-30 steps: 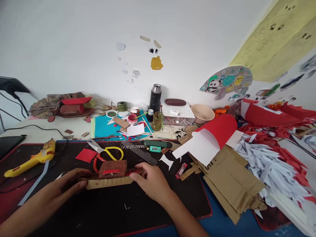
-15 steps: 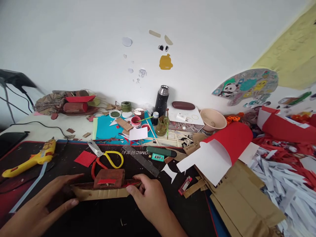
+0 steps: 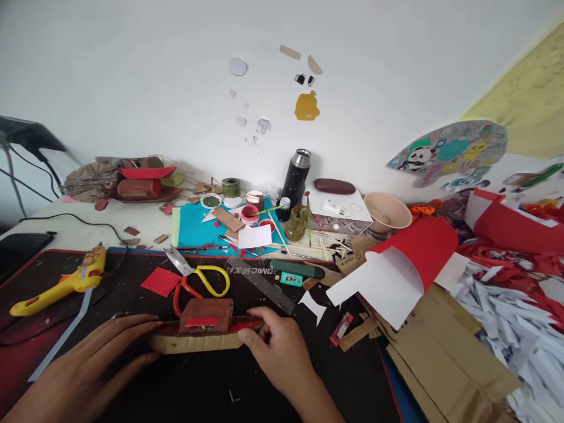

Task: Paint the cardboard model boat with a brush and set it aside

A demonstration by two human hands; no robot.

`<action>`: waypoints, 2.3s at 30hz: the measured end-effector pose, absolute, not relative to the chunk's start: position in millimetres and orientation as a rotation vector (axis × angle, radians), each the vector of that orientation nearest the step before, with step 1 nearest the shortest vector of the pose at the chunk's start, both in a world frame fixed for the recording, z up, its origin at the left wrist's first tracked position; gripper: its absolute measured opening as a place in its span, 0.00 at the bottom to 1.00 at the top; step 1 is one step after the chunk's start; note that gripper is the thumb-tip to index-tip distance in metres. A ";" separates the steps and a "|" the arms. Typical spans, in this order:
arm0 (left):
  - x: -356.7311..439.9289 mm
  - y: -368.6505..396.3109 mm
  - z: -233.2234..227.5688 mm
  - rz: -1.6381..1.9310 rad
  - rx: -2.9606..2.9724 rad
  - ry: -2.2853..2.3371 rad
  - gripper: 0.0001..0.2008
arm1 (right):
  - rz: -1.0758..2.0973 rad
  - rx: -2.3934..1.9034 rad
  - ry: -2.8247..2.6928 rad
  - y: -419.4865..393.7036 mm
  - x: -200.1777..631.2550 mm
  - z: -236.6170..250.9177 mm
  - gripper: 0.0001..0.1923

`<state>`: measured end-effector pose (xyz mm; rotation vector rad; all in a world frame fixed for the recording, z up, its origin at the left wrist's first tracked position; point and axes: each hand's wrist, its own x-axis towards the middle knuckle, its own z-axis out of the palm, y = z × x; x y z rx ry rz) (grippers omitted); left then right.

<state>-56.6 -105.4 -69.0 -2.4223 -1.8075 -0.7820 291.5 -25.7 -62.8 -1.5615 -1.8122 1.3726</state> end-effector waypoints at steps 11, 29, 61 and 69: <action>-58.3 -106.1 -70.2 -0.744 -2.398 -1.646 0.24 | 1.239 -1.572 -1.796 -32.7 288.3 -70.1 0.24; -57.2 -94.8 -73.6 -0.816 -2.389 -1.576 0.22 | 1.044 -1.549 -1.790 -39.3 283.5 -70.4 0.23; -47.7 -82.1 -66.3 -0.756 -2.525 -1.394 0.19 | 1.095 -1.535 -1.719 -44.5 286.4 -71.5 0.20; -51.7 -85.5 -59.2 -0.733 -2.532 -1.403 0.20 | 1.146 -1.548 -1.717 -44.1 289.0 -76.8 0.23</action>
